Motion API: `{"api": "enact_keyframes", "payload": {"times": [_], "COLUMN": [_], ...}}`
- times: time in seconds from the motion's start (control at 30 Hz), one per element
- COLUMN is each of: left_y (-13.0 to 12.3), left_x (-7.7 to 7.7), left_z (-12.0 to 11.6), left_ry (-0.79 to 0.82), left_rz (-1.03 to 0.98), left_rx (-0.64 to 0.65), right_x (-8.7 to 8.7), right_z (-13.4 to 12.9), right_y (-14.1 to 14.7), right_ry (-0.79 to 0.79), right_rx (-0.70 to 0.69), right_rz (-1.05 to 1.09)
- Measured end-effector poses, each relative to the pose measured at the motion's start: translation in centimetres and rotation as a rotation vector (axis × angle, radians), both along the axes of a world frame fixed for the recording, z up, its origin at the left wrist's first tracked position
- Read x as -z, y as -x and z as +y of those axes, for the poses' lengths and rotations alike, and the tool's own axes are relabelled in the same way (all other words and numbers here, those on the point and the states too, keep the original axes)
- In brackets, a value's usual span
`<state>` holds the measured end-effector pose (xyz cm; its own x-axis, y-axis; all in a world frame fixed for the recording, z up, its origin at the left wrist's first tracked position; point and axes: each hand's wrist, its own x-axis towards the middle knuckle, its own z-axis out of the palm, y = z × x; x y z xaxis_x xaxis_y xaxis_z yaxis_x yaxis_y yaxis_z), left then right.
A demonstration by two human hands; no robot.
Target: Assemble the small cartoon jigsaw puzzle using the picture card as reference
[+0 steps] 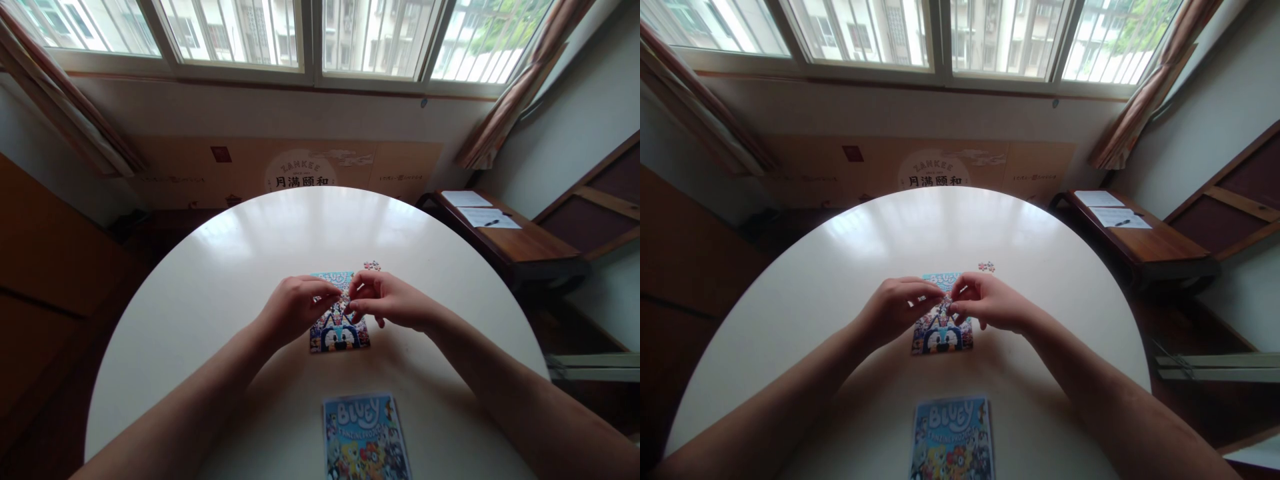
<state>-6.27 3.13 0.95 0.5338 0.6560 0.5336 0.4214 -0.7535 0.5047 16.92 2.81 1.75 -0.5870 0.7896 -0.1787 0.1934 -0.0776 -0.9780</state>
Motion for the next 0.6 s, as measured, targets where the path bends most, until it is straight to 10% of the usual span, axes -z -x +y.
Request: {"api": "enact_keyframes", "payload": {"times": [0.6], "left_y": [0.04], "left_x": [-0.16], "left_z": [0.16], "left_ry": [0.253], "left_rz": [-0.14], "left_rx": [0.062], "right_x": [-0.56], "right_z": [-0.35], "right_y": [-0.19], "right_ry": [-0.636], "right_rx": [-0.009], "right_rz": [0.006]}}
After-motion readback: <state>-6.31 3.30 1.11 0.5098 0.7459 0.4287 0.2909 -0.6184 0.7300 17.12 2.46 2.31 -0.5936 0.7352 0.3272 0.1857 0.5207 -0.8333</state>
